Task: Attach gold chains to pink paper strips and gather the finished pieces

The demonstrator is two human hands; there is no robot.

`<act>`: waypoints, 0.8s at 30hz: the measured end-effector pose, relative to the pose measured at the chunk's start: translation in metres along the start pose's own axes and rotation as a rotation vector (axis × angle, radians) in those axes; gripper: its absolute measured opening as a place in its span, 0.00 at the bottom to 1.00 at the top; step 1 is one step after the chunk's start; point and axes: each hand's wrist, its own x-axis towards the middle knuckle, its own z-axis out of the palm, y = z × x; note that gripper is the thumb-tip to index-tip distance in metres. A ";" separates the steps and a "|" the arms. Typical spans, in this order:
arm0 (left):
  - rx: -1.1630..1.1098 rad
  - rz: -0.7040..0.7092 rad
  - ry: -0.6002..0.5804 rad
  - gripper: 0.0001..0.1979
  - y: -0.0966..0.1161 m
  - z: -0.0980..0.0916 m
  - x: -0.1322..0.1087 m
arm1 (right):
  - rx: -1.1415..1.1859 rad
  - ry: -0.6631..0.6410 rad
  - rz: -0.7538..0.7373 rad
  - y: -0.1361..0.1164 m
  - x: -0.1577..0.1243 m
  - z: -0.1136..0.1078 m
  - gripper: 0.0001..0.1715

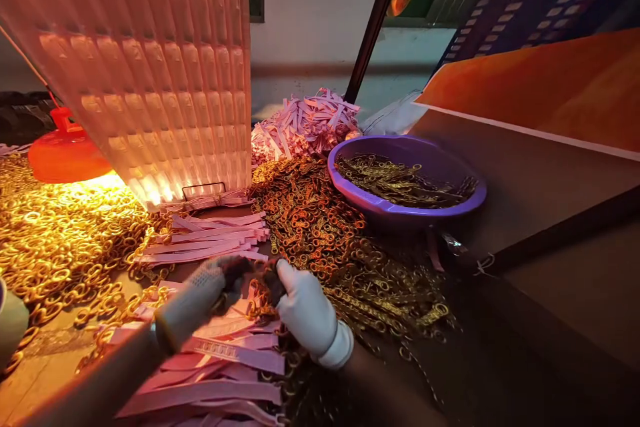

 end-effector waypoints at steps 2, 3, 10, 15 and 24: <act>0.531 0.148 0.046 0.12 0.010 -0.024 0.036 | 0.071 0.070 -0.010 0.005 0.004 -0.002 0.09; 0.614 0.163 0.073 0.11 0.012 -0.034 0.054 | 0.098 0.073 -0.025 0.008 0.005 0.000 0.09; 0.975 0.255 0.139 0.25 -0.019 -0.037 0.102 | 0.060 0.017 -0.062 0.016 0.001 0.022 0.14; 0.980 0.331 0.173 0.16 -0.008 -0.047 0.081 | -0.047 0.088 -0.104 0.014 0.009 0.015 0.17; 0.341 0.169 0.058 0.23 0.028 -0.043 -0.008 | -0.145 0.081 -0.271 -0.019 0.027 0.000 0.08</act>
